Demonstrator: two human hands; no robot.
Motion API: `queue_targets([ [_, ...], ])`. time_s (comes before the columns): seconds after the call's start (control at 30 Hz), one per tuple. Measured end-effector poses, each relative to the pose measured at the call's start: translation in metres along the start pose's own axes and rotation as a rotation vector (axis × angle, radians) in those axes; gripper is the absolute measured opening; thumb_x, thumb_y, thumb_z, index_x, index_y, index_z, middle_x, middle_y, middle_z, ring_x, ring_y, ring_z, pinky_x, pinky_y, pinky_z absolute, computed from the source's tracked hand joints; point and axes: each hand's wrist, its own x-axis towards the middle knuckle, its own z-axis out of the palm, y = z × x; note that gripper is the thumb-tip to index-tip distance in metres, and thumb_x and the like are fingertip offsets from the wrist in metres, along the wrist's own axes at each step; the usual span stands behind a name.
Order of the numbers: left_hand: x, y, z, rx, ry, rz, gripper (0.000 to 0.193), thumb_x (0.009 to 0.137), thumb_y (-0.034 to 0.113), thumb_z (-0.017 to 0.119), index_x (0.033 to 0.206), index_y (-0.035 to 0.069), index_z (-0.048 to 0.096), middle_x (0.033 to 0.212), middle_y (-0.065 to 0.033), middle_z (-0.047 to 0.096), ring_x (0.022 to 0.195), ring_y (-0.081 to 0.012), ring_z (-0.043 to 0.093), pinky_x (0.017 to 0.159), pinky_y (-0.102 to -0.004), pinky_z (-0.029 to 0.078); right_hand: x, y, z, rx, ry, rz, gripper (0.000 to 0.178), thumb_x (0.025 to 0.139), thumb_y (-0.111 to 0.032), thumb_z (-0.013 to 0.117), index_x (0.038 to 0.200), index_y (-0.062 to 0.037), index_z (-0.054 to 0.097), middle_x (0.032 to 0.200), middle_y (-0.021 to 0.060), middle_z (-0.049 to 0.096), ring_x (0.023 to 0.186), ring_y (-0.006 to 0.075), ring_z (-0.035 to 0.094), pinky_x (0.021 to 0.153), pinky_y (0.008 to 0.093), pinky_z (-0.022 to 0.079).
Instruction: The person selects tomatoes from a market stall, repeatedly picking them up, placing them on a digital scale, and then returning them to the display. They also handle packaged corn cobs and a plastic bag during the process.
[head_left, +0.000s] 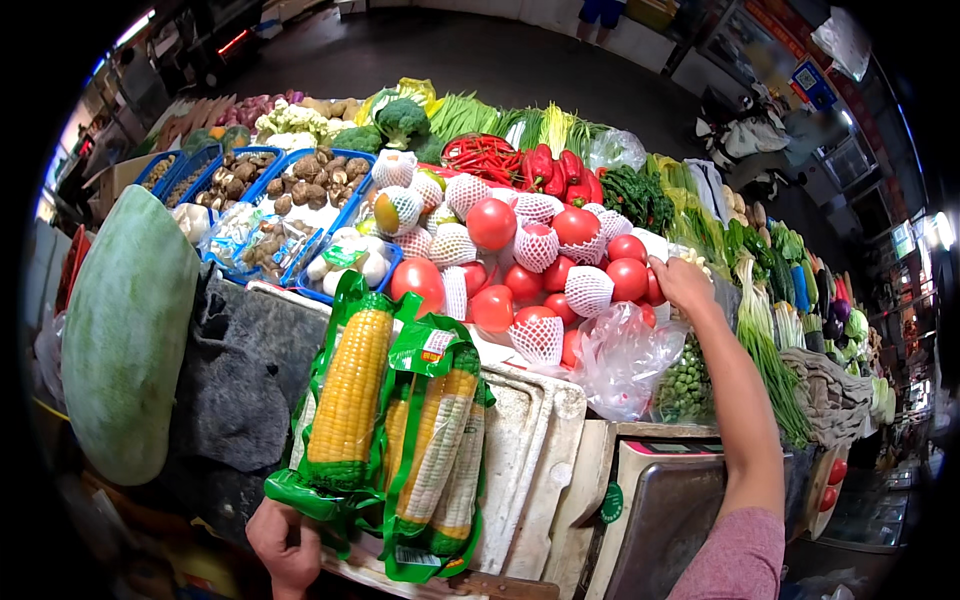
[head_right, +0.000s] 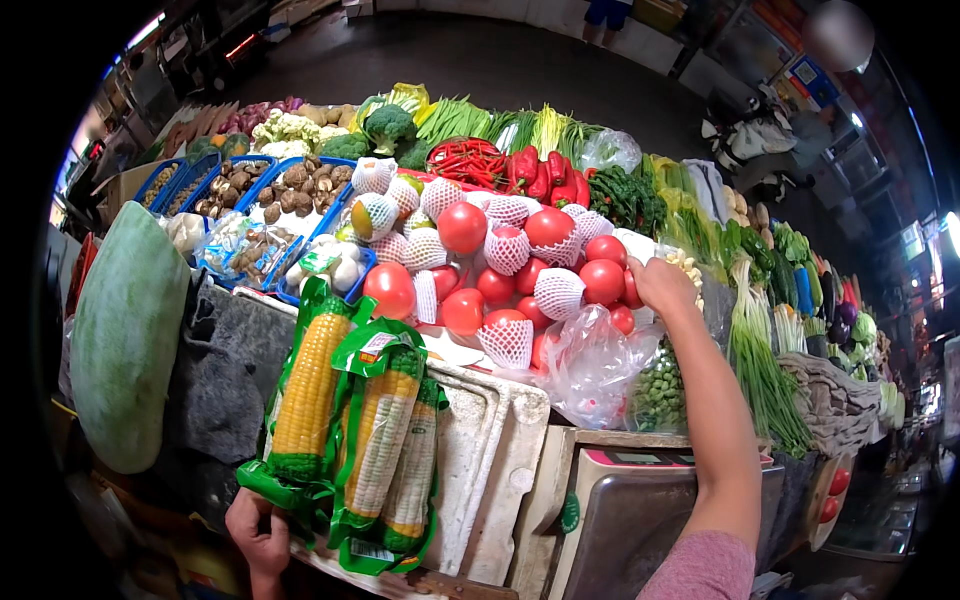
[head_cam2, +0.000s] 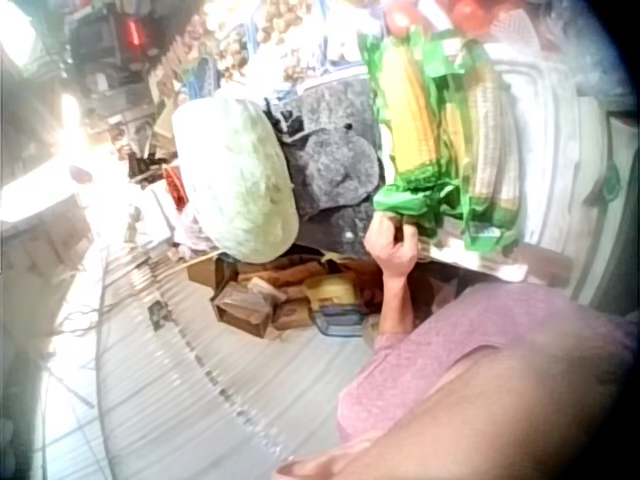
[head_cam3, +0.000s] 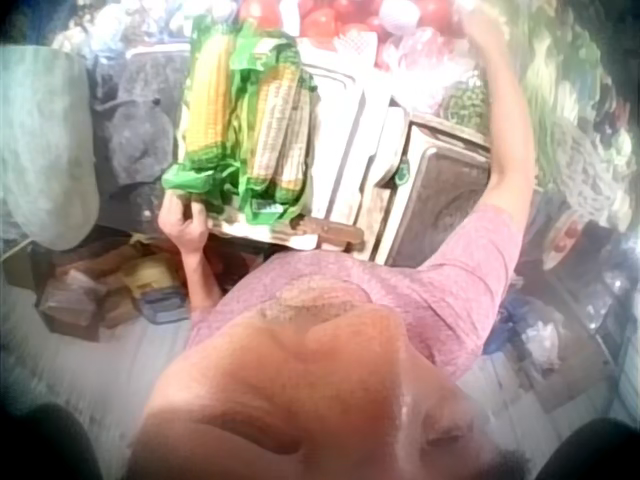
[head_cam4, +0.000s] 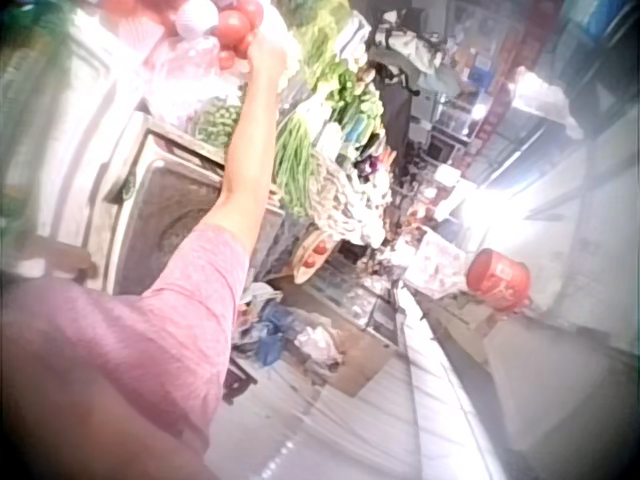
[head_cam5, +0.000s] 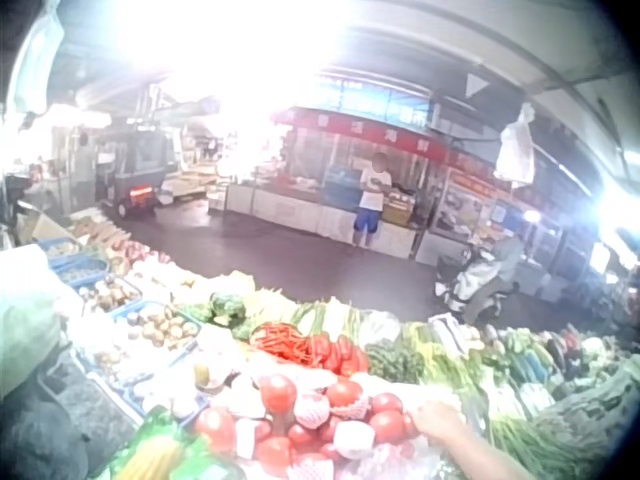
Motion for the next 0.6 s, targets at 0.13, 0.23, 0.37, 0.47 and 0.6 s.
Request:
queue_targets([
  [0.13, -0.005, -0.004, -0.003, 0.042, -0.003, 0.033, 0.001, 0.088, -0.001, 0.066, 0.090, -0.001, 0.066, 0.081, -0.0137, 0.063, 0.069, -0.0276, 0.062, 0.066, -0.0344, 0.047, -0.008, -0.013, -0.017, -0.060, 0.037, 0.021, 0.060, 0.102, -0.055, 0.051, 0.113, -0.0013, 0.076, 0.111, 0.0247, 0.075, 0.107, 0.0410, 0.072, 0.095, 0.0498, 0.056],
  [0.23, -0.004, -0.003, -0.003, 0.021, -0.016, 0.035, 0.002, 0.088, -0.001, 0.066, 0.090, -0.001, 0.066, 0.081, -0.0139, 0.063, 0.070, -0.0276, 0.062, 0.066, -0.0343, 0.047, -0.009, -0.003, -0.021, 0.163, 0.117, -0.071, 0.046, 0.097, -0.040, 0.059, 0.114, -0.0007, 0.075, 0.112, 0.0253, 0.075, 0.106, 0.0391, 0.073, 0.095, 0.0473, 0.057],
  [0.37, -0.002, 0.001, -0.003, -0.001, -0.004, -0.002, 0.001, 0.088, -0.001, 0.065, 0.089, -0.001, 0.066, 0.080, -0.0136, 0.063, 0.069, -0.0274, 0.062, 0.066, -0.0345, 0.047, -0.018, -0.010, -0.032, 0.588, -0.142, -0.316, 0.048, 0.080, -0.023, 0.072, 0.122, 0.0003, 0.071, 0.119, 0.0240, 0.074, 0.107, 0.0391, 0.072, 0.096, 0.0442, 0.057],
  [0.47, 0.000, -0.001, -0.002, -0.003, 0.012, 0.018, 0.005, 0.083, -0.003, 0.067, 0.088, 0.000, 0.067, 0.078, -0.0143, 0.063, 0.066, -0.0289, 0.062, 0.062, -0.0351, 0.047, -0.033, -0.026, -0.028, 0.192, -0.038, -0.578, 0.070, 0.074, -0.025, 0.084, 0.137, -0.0042, 0.062, 0.131, 0.0207, 0.066, 0.118, 0.0355, 0.067, 0.102, 0.0419, 0.054],
  [0.6, -0.003, -0.007, -0.002, -0.016, -0.005, 0.034, 0.007, 0.080, -0.004, 0.068, 0.086, 0.000, 0.066, 0.077, -0.0152, 0.063, 0.066, -0.0318, 0.063, 0.061, -0.0368, 0.048, -0.034, -0.028, -0.006, -0.063, 0.195, -0.598, 0.065, 0.073, -0.029, 0.087, 0.129, -0.0068, 0.063, 0.115, 0.0185, 0.066, 0.115, 0.0385, 0.063, 0.099, 0.0465, 0.052],
])
